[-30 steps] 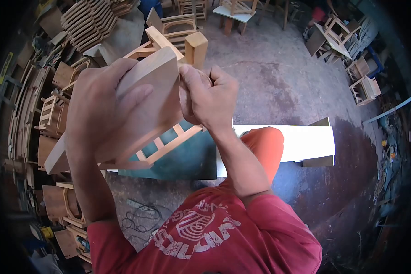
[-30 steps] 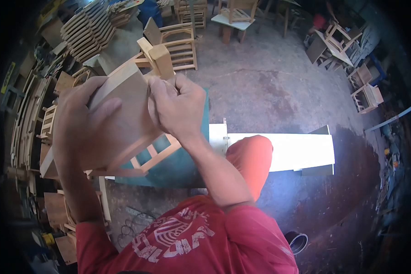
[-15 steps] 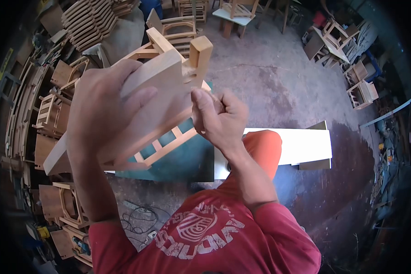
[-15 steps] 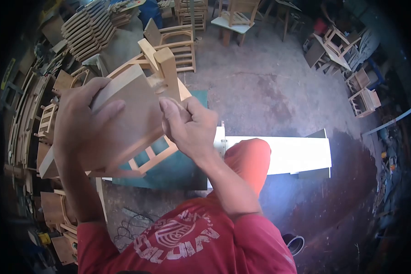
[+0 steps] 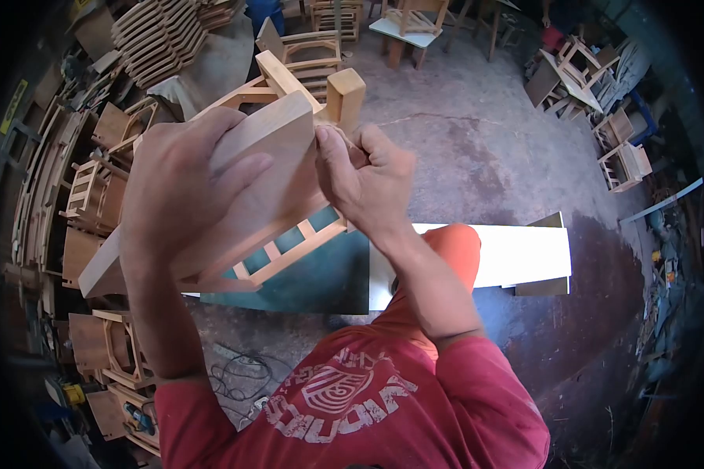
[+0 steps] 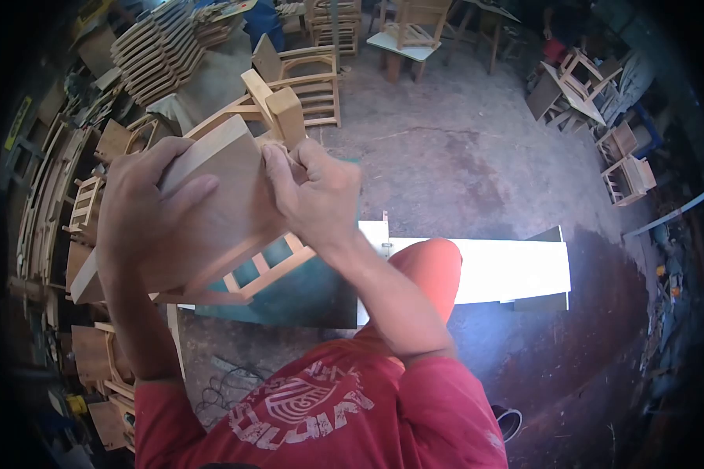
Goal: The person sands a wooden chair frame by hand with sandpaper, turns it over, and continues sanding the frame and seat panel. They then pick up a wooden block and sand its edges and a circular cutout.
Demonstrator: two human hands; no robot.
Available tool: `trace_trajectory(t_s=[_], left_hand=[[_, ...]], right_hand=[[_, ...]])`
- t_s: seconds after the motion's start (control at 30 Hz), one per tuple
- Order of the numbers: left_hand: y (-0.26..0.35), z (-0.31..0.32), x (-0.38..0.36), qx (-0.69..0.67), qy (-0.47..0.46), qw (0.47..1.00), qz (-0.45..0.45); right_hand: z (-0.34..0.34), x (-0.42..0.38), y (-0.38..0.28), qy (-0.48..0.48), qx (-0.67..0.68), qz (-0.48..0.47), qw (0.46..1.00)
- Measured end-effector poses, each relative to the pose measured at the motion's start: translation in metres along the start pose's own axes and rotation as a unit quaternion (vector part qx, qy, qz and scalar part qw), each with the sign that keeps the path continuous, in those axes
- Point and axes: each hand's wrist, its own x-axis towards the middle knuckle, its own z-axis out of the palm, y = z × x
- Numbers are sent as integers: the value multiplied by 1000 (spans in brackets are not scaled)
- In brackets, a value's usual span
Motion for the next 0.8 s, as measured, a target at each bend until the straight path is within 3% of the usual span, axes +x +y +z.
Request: trace_trajectory(t_s=[0.23, 0.3, 0.33, 0.57, 0.63, 0.73, 0.8], left_hand=[[6, -5, 0, -37, -14, 998, -49], [6, -3, -1, -21, -14, 999, -37], [6, -2, -3, -24, -15, 999, -36], [2, -1, -3, -18, -27, 999, -43], [2, -3, -2, -13, -31, 999, -40], [10, -4, -4, -20, -22, 997, -65], [8, -5, -1, -25, -47, 995, -80]], right_hand=[[4, -1, -1, 7, -10, -38, 999], [-1, 8, -1, 20, 45, -2, 999], [-1, 3, -5, 25, -35, -7, 999], [2, 1, 0, 25, -50, -84, 995], [-2, 4, 0, 10, -52, -82, 995], [-3, 8, -14, 3, -65, -3, 998], [-6, 14, -12, -17, -73, -13, 997]])
